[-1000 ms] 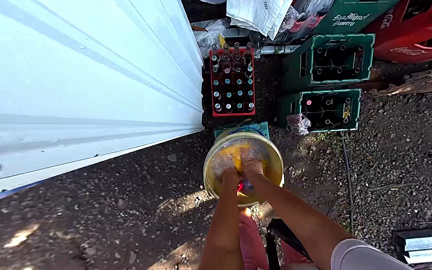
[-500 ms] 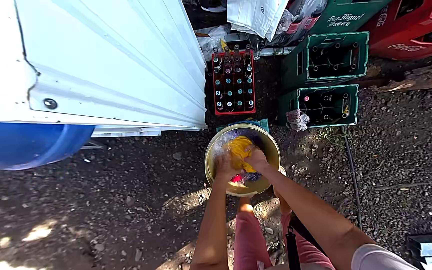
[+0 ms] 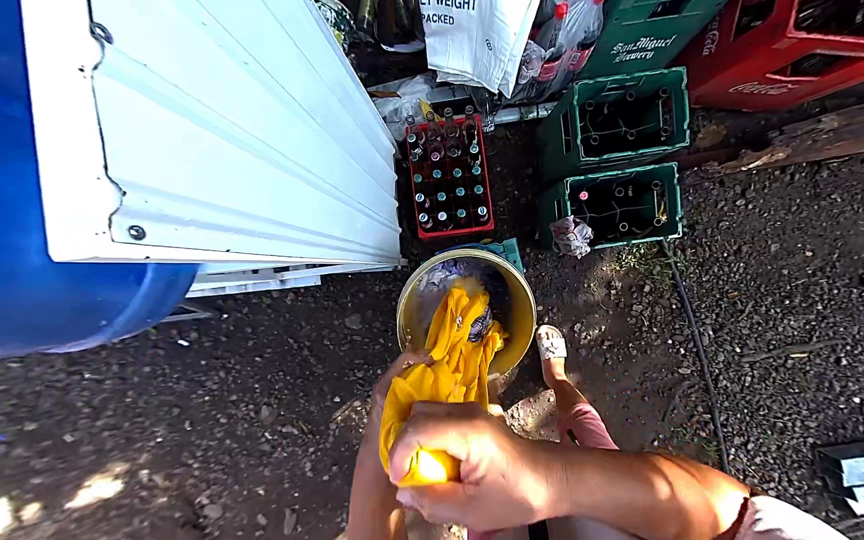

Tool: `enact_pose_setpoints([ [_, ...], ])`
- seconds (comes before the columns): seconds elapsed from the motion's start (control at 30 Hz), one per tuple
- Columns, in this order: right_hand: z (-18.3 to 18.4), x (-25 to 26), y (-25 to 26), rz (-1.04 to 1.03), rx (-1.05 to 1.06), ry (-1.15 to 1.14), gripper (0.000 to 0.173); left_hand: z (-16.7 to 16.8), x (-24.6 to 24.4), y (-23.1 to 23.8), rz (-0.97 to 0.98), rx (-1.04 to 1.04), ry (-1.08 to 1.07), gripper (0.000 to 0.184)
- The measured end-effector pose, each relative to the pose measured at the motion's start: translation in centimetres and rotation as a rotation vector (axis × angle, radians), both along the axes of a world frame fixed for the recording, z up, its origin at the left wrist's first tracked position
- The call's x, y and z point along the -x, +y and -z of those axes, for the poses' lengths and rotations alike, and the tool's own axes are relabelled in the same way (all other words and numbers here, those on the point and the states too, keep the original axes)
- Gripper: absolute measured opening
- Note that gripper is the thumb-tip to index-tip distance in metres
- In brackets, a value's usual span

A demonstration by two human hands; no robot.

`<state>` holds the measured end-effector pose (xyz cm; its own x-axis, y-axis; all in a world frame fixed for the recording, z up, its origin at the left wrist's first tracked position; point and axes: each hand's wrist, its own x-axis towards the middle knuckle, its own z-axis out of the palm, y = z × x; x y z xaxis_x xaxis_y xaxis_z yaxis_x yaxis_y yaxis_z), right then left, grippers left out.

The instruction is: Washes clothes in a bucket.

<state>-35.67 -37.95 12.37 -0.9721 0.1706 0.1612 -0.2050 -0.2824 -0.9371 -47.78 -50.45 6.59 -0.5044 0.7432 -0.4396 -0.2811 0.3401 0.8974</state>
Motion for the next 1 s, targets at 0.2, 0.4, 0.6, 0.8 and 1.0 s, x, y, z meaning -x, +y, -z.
enact_pose_setpoints([
  [0.2,3.4,0.5,2.5,0.091,0.009,-0.031,0.019,-1.1,-0.3,0.5,0.052,0.238,0.6,0.043],
  [0.4,16.0,0.5,6.2,-0.319,-0.451,-0.936,0.032,12.2,0.8,4.5,0.365,0.831,0.58,0.088],
  [0.6,25.3,2.3,8.8,-0.098,-0.72,-1.27,0.058,20.7,-4.1,7.9,0.554,1.148,0.382,0.145],
  [0.8,31.8,4.5,8.9,0.222,-0.538,-1.462,0.055,26.1,-4.3,8.5,0.507,1.255,0.341,0.165],
  [1.0,32.7,4.5,9.3,0.114,-0.33,-1.647,0.048,26.8,-2.7,7.8,0.648,1.135,0.292,0.12],
])
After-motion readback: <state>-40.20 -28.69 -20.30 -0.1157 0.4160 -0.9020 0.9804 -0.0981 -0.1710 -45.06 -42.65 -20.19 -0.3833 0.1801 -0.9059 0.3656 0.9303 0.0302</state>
